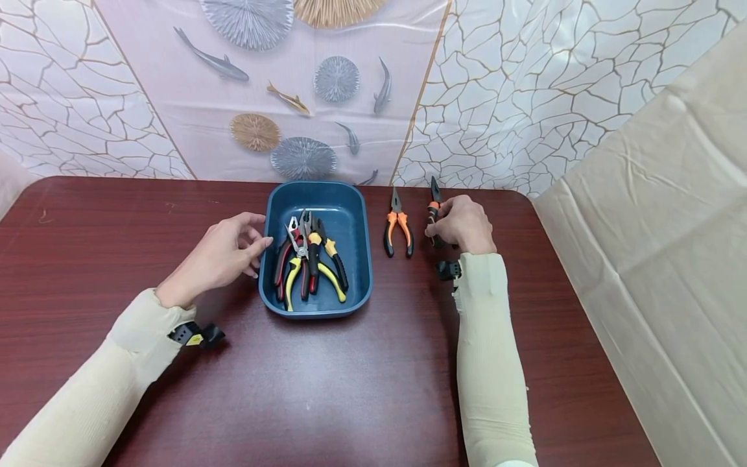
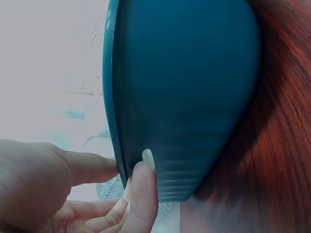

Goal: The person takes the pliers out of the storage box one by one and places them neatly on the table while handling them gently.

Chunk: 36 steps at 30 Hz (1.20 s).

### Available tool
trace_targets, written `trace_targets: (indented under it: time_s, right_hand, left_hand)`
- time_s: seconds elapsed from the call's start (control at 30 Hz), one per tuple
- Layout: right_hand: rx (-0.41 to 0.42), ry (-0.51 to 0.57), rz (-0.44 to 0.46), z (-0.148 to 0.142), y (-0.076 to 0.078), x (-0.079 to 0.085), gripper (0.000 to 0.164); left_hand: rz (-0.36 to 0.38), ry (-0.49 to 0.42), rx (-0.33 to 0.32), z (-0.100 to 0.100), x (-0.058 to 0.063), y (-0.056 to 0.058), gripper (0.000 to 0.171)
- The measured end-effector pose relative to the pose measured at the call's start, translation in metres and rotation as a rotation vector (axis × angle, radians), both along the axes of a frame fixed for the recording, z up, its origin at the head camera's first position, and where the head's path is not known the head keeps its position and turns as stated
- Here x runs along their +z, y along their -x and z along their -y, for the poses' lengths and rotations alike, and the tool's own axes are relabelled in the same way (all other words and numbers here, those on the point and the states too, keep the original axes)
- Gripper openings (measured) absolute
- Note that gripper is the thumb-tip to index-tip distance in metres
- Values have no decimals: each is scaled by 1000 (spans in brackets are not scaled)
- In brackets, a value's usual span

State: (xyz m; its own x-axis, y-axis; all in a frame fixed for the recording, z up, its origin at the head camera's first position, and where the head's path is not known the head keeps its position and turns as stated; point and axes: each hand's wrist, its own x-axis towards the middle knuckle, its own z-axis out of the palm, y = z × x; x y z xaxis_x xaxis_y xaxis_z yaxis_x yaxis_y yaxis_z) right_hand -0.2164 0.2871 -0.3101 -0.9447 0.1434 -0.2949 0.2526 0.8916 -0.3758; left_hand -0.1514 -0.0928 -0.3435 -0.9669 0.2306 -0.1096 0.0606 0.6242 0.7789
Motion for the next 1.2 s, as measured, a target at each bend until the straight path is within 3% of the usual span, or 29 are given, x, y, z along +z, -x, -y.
trace_targets:
  time_s: [0.27, 0.73, 1.2]
  right_hand:
    - [-13, -14, 23, -2, 5, -9, 29]
    - [-33, 30, 41, -3, 6, -19, 31]
    - [7, -20, 10, -5, 7, -22, 29]
  left_hand:
    - [2, 1, 3, 0, 0, 0, 51]
    - [0, -6, 6, 0, -1, -1, 51]
    - [-1, 3, 4, 0, -1, 1, 51]
